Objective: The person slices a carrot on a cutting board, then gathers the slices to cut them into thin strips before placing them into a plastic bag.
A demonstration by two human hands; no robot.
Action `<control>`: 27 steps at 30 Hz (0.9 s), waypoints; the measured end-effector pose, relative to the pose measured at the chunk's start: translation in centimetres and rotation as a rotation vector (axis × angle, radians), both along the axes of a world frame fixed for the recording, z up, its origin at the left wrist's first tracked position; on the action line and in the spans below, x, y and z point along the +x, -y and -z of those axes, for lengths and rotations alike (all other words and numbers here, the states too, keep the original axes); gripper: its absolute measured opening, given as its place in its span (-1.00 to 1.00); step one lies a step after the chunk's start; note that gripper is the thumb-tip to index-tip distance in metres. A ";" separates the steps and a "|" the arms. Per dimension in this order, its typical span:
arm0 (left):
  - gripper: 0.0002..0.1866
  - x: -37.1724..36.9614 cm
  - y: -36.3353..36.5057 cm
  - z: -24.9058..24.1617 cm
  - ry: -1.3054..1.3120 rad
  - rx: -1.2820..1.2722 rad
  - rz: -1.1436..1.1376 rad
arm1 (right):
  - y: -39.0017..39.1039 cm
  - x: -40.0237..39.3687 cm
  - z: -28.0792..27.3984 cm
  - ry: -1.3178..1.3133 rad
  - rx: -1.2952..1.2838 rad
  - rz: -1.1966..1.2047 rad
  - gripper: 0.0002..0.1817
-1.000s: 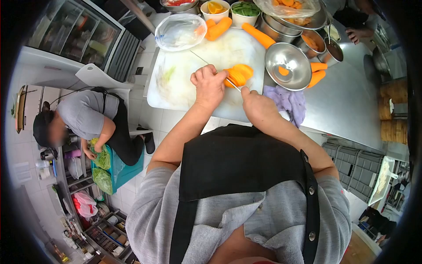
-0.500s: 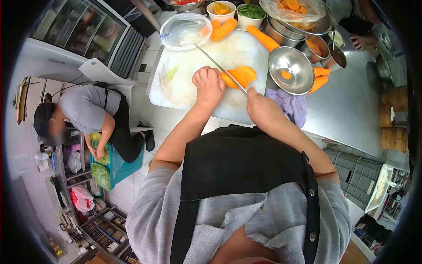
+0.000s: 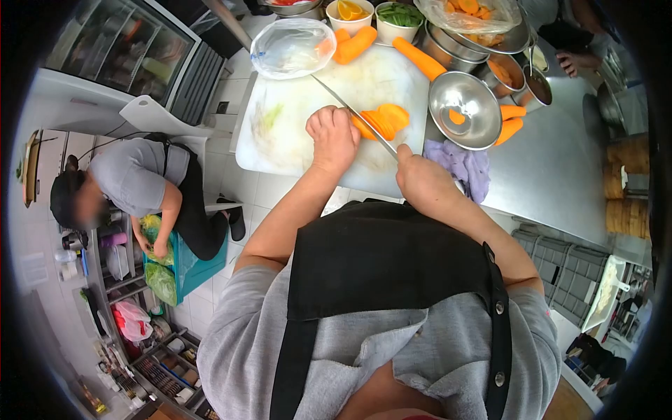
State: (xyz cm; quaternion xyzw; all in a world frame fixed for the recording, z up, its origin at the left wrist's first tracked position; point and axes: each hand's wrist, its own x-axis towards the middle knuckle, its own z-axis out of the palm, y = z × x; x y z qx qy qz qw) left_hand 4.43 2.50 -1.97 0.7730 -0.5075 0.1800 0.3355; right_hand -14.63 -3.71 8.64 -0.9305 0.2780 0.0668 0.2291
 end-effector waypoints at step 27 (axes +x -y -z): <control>-0.80 1.4 -0.8 0.3 0.000 -0.049 0.048 | 0.6 3.2 2.9 -0.014 0.009 0.041 -0.81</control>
